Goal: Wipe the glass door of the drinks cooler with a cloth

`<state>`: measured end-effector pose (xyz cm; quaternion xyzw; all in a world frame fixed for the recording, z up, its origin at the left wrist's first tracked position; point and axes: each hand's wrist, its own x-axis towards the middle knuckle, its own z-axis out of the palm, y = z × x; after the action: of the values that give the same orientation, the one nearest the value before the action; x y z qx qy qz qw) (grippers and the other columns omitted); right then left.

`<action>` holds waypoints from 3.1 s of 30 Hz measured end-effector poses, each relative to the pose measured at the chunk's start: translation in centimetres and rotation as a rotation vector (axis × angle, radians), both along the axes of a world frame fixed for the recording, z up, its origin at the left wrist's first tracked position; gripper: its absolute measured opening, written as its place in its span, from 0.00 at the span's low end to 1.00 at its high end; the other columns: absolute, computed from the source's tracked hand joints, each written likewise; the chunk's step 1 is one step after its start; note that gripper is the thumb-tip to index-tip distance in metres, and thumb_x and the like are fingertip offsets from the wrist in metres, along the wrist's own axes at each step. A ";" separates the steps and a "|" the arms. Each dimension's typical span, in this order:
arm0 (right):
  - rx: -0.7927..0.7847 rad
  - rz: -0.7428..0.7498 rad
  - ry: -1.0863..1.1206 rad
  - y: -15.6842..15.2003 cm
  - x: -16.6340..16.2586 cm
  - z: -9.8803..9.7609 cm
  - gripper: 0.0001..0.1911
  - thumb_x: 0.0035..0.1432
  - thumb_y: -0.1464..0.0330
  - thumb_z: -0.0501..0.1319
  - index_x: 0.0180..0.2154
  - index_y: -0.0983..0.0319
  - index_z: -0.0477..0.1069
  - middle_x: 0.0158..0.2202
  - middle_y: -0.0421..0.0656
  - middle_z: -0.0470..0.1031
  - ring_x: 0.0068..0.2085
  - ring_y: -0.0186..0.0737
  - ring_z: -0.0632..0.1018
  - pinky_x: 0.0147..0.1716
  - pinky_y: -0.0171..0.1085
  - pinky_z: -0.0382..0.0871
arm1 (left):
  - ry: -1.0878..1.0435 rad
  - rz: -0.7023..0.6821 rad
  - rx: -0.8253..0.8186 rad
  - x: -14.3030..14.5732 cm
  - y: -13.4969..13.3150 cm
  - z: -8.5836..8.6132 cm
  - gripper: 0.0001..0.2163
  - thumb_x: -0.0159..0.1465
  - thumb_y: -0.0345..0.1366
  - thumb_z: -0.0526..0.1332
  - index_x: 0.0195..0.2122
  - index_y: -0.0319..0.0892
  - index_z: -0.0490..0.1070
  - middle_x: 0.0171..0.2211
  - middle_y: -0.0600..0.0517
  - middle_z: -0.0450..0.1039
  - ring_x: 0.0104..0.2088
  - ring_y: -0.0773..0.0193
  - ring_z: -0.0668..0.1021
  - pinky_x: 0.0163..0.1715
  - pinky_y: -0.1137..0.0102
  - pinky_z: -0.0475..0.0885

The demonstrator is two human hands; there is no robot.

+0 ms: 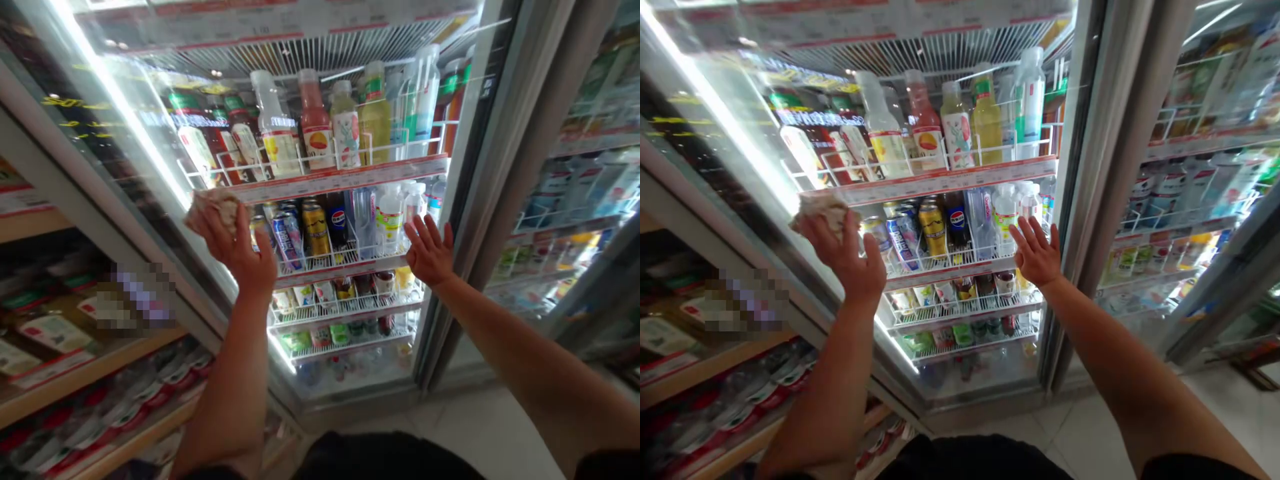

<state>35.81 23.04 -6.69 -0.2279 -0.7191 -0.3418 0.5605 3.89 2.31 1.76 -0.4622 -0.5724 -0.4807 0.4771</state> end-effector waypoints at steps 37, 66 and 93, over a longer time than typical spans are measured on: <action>-0.057 0.051 -0.080 -0.3 0.9 0.1 0.40 0.69 0.49 0.52 0.75 0.52 0.43 0.70 0.46 0.65 0.70 0.53 0.66 0.72 0.52 0.39 | 0.591 -0.438 -0.477 14.5 6.8 -11.8 0.25 0.65 0.32 0.61 0.64 0.43 0.67 0.71 0.48 0.58 0.75 0.53 0.48 0.75 0.48 0.46; 0.086 0.107 -0.133 0.1 1.2 -0.3 0.35 0.62 0.44 0.61 0.68 0.45 0.62 0.75 0.47 0.52 0.73 0.57 0.59 0.72 0.57 0.42 | 0.522 -0.277 -0.206 8.7 3.0 -2.9 0.24 0.69 0.33 0.60 0.66 0.44 0.62 0.63 0.45 0.71 0.72 0.58 0.60 0.71 0.56 0.57; 0.084 0.278 -0.227 -4.1 -3.3 -1.3 0.37 0.67 0.71 0.58 0.73 0.61 0.49 0.67 0.48 0.69 0.74 0.47 0.57 0.74 0.49 0.48 | 0.097 0.023 -0.210 -2.2 -1.3 0.8 0.29 0.73 0.49 0.49 0.72 0.43 0.56 0.74 0.45 0.49 0.76 0.51 0.42 0.74 0.47 0.34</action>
<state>32.46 18.99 -8.02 -0.0627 -0.7872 -0.3144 0.5268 1.72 1.03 2.55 -0.5256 -0.6012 -0.3898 0.4587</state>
